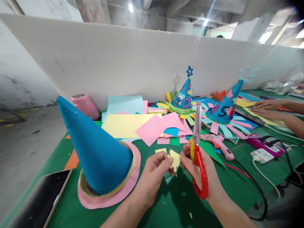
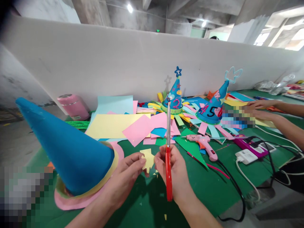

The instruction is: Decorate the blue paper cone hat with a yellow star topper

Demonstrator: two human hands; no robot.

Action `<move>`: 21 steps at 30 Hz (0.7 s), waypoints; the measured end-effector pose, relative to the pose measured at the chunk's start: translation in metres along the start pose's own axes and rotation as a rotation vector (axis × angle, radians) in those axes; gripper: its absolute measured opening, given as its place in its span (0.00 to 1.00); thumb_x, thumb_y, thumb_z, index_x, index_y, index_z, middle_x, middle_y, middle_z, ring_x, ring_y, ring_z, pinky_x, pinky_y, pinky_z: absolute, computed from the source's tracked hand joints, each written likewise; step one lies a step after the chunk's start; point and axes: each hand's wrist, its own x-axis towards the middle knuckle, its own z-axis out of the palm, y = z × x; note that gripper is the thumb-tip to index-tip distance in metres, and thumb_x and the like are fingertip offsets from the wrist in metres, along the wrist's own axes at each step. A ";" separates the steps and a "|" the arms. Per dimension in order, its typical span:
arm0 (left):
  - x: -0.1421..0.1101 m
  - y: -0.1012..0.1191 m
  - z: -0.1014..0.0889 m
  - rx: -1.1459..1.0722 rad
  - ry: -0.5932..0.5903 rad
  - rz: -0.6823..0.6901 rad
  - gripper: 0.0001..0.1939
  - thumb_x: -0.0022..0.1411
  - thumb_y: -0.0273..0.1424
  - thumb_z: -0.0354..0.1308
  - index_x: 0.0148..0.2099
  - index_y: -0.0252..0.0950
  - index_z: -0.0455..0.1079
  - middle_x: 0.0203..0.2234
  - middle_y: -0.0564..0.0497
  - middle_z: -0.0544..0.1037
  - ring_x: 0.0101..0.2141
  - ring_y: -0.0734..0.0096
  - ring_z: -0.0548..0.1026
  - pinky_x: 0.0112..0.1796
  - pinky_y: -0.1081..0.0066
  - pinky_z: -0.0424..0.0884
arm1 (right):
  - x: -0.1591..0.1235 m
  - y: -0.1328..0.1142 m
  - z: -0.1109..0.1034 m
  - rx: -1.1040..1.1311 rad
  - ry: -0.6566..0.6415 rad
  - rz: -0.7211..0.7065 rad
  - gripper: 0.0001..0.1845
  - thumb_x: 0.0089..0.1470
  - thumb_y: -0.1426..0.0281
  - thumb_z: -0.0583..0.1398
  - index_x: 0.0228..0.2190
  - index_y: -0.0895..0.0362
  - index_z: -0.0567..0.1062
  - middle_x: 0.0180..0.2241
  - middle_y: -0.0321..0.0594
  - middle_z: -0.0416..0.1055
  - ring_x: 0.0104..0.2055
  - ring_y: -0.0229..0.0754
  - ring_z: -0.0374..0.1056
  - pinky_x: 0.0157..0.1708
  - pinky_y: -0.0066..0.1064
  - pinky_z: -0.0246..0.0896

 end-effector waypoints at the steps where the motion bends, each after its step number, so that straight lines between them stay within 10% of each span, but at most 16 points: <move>1: 0.001 -0.002 -0.001 -0.031 0.003 0.006 0.10 0.53 0.32 0.54 0.22 0.35 0.65 0.18 0.56 0.65 0.24 0.75 0.66 0.30 0.74 0.62 | 0.000 0.000 0.000 0.008 0.014 -0.015 0.14 0.41 0.66 0.63 0.31 0.54 0.65 0.22 0.31 0.65 0.22 0.34 0.61 0.22 0.26 0.59; 10: 0.005 -0.010 -0.003 0.026 0.063 0.019 0.09 0.53 0.32 0.57 0.24 0.34 0.67 0.19 0.54 0.69 0.23 0.76 0.66 0.29 0.75 0.62 | 0.002 0.006 0.001 0.036 -0.008 -0.039 0.12 0.45 0.66 0.61 0.31 0.53 0.64 0.22 0.28 0.62 0.21 0.31 0.60 0.21 0.22 0.58; 21: 0.007 0.009 -0.013 -0.056 0.231 0.065 0.10 0.51 0.33 0.58 0.23 0.33 0.67 0.18 0.54 0.68 0.23 0.77 0.64 0.28 0.76 0.61 | -0.030 0.024 -0.039 0.061 0.035 0.321 0.26 0.31 0.56 0.67 0.35 0.52 0.73 0.41 0.42 0.70 0.44 0.48 0.66 0.42 0.37 0.66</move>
